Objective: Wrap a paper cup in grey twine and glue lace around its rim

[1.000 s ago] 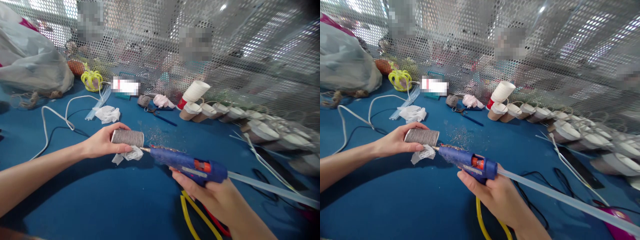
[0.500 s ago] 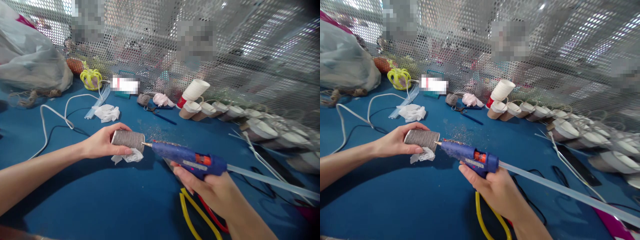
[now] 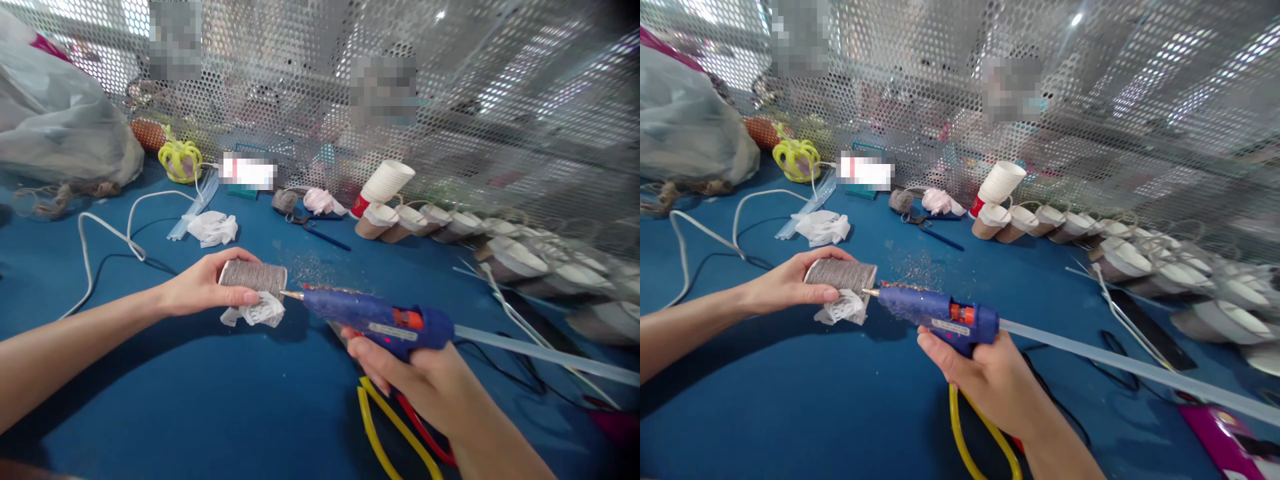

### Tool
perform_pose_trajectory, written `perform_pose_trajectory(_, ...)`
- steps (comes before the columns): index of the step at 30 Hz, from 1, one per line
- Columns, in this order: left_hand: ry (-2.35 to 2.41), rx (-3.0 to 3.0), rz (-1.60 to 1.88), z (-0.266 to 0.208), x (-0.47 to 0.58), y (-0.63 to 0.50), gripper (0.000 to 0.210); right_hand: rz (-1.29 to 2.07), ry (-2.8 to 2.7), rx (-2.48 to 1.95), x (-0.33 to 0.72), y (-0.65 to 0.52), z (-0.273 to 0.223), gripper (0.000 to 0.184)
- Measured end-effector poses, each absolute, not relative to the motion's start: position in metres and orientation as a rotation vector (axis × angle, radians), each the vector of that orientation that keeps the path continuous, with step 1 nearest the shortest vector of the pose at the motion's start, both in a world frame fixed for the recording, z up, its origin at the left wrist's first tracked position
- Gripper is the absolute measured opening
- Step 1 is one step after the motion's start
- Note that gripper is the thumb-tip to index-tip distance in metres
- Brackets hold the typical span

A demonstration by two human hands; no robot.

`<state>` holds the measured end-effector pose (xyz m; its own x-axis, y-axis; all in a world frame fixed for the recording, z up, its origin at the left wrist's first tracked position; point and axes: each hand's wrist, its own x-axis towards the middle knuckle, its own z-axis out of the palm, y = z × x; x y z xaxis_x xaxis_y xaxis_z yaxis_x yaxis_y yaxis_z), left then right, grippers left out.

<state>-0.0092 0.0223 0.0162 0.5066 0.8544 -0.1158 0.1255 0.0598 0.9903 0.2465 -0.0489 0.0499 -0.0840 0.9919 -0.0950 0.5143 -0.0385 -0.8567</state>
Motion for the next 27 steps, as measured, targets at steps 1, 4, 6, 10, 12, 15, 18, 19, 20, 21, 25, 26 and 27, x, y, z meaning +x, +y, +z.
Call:
perform_pose_trajectory(1,0.905,1.435,0.691,0.0162,-0.0092,0.0221,0.047,1.049,-1.638,-1.590,0.2462,-0.0478,0.0496,0.026)
perform_pose_trajectory(4,0.878,1.473,0.668,0.0160,-0.0091,0.0218,0.049,1.080,-1.628,-1.542,0.2464,-0.0434,0.0478,0.029)
perform_pose_trajectory(6,0.873,1.498,0.649,0.0158,-0.0091,0.0217,0.051,1.114,-1.627,-1.507,0.2474,-0.0409,0.0464,0.031)
perform_pose_trajectory(10,0.887,1.495,0.682,0.0156,-0.0093,0.0226,0.050,1.186,-1.606,-1.478,0.2495,-0.0409,0.0443,0.030)
perform_pose_trajectory(12,0.897,1.473,0.700,0.0157,-0.0094,0.0233,0.049,1.190,-1.619,-1.485,0.2499,-0.0426,0.0443,0.028)
perform_pose_trajectory(15,0.903,1.438,0.704,0.0161,-0.0092,0.0238,0.048,1.201,-1.644,-1.501,0.2495,-0.0448,0.0459,0.027)
perform_pose_trajectory(18,0.897,1.409,0.694,0.0164,-0.0084,0.0234,0.049,1.238,-1.653,-1.490,0.2487,-0.0454,0.0478,0.025)
perform_pose_trajectory(19,0.896,1.398,0.689,0.0165,-0.0081,0.0231,0.049,1.244,-1.651,-1.485,0.2486,-0.0454,0.0482,0.025)
perform_pose_trajectory(20,0.896,1.386,0.685,0.0165,-0.0080,0.0228,0.050,1.247,-1.648,-1.484,0.2485,-0.0454,0.0484,0.025)
perform_pose_trajectory(21,0.896,1.375,0.682,0.0165,-0.0079,0.0224,0.051,1.247,-1.646,-1.482,0.2485,-0.0453,0.0483,0.025)
perform_pose_trajectory(25,0.874,1.387,0.697,0.0155,-0.0081,0.0210,0.052,1.254,-1.643,-1.468,0.2486,-0.0444,0.0463,0.026)
perform_pose_trajectory(26,0.864,1.404,0.699,0.0151,-0.0081,0.0206,0.052,1.255,-1.634,-1.466,0.2485,-0.0439,0.0455,0.026)
perform_pose_trajectory(27,0.858,1.422,0.696,0.0147,-0.0081,0.0203,0.052,1.254,-1.622,-1.463,0.2483,-0.0432,0.0447,0.027)
